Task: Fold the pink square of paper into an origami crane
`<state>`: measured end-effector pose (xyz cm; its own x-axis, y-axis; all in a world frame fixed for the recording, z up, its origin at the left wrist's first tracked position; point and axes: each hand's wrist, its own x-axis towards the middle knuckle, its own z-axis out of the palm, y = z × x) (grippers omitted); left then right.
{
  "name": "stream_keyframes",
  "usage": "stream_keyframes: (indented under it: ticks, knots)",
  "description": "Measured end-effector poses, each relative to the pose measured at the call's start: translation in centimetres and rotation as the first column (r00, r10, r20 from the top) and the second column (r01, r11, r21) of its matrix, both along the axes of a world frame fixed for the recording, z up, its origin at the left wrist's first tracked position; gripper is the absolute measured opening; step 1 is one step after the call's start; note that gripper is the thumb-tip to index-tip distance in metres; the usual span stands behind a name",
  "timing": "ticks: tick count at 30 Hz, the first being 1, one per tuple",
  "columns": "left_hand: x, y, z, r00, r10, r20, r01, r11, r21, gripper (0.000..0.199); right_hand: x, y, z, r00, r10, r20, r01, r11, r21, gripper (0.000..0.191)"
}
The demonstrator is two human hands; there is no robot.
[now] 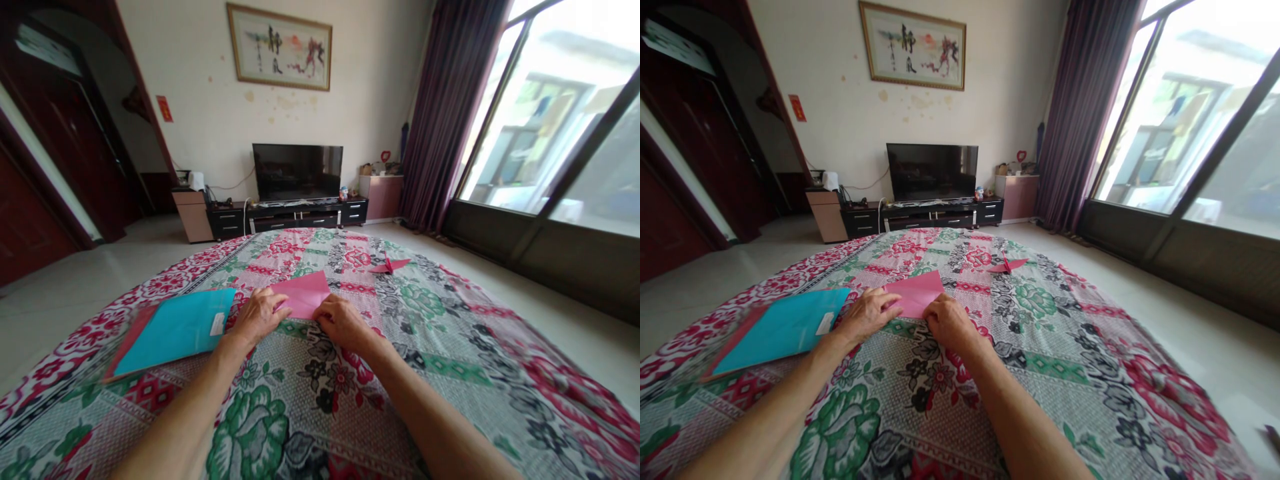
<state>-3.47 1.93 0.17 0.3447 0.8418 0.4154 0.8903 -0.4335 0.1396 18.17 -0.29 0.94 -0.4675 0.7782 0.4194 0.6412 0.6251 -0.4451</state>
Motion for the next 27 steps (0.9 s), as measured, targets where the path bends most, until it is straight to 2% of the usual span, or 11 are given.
stream_keyframes:
  ticks: [4,8,14,17,23,27]
  knots:
    - [-0.6,0.0,0.2,0.999,-0.042,0.02,0.042,0.999,-0.013,0.02,0.1,0.2,-0.1,1.0,0.004,-0.002,-0.004,1.0,0.001,0.025]
    - [-1.3,0.2,0.0,0.997,-0.054,0.06,0.055,0.998,-0.019,0.024,0.1,0.3,-0.2,1.0,0.018,-0.014,-0.017,1.0,0.013,0.025]
    - [-1.4,0.7,-0.5,0.983,0.102,0.152,-0.111,0.992,0.053,0.029,0.1,0.3,0.0,1.0,0.0,-0.004,0.0,1.0,0.014,0.025]
    - [-0.8,0.4,-0.3,0.982,0.111,0.152,-0.133,0.981,0.141,0.024,-0.1,0.3,0.0,1.0,-0.014,0.015,0.014,1.0,0.011,0.024]
    - [0.0,-0.2,-0.3,0.991,0.058,0.122,-0.074,0.987,0.139,0.024,-0.6,-0.1,-0.2,0.988,-0.148,-0.032,0.151,0.982,0.112,0.026]
    - [-0.1,-0.1,-0.6,0.989,0.032,0.145,-0.047,0.994,0.098,0.018,-0.6,-0.3,-0.4,0.984,-0.178,0.005,0.176,0.974,0.142,0.038]
